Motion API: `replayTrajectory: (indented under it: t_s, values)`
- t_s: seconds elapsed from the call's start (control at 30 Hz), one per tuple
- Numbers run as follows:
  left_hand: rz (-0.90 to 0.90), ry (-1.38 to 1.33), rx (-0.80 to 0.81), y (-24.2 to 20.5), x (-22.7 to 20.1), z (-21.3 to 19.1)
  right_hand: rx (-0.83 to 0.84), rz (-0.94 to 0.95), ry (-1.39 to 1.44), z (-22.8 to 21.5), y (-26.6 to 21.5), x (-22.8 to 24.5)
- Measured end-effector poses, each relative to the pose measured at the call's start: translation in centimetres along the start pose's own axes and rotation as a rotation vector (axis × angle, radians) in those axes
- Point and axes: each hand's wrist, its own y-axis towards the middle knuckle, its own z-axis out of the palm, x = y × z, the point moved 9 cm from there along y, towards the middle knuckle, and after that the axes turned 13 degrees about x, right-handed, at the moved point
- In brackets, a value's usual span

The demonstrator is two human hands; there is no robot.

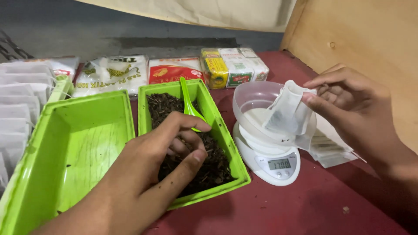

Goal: Filling a tea bag with leaves, weighing it on a scale, and tying it closed

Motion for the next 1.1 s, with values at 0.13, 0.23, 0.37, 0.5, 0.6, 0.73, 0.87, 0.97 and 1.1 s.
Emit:
replayTrajectory:
  t_s: [0.13,0.23,0.37,0.5,0.6,0.73,0.87,0.97,1.1]
  values:
    - [0.010,-0.009,-0.014,0.1,-0.1,0.1,0.026,-0.015,-0.038,0.3,0.2,0.6]
    - [-0.003,0.000,-0.014,-0.1,-0.4,-0.1,0.008,0.012,-0.128,0.1,0.0,1.1]
    - [0.025,0.004,-0.014,-0.2,-1.4,-0.5,-0.004,-0.001,-0.090,-0.3,-0.3,0.6]
    - [0.096,0.041,-0.017,-0.1,-1.8,-0.5,-0.001,-0.026,-0.092,-0.5,-0.3,0.3]
    - [0.115,0.077,-0.019,-0.1,-1.9,-0.5,0.023,0.023,-0.098,-0.3,-0.2,0.4]
    - [0.147,0.127,-0.039,0.0,-2.4,-0.7,0.085,0.021,-0.007,0.1,0.3,-0.1]
    - [0.112,0.138,-0.022,-0.1,-2.3,-0.8,0.079,0.056,-0.067,0.2,0.5,0.2]
    - [0.035,0.159,-0.027,-0.1,-1.5,-0.8,0.065,0.038,-0.102,0.1,0.5,1.0]
    - [0.054,0.175,-0.023,0.2,-1.1,-0.8,0.083,-0.099,-0.064,0.2,0.3,1.9]
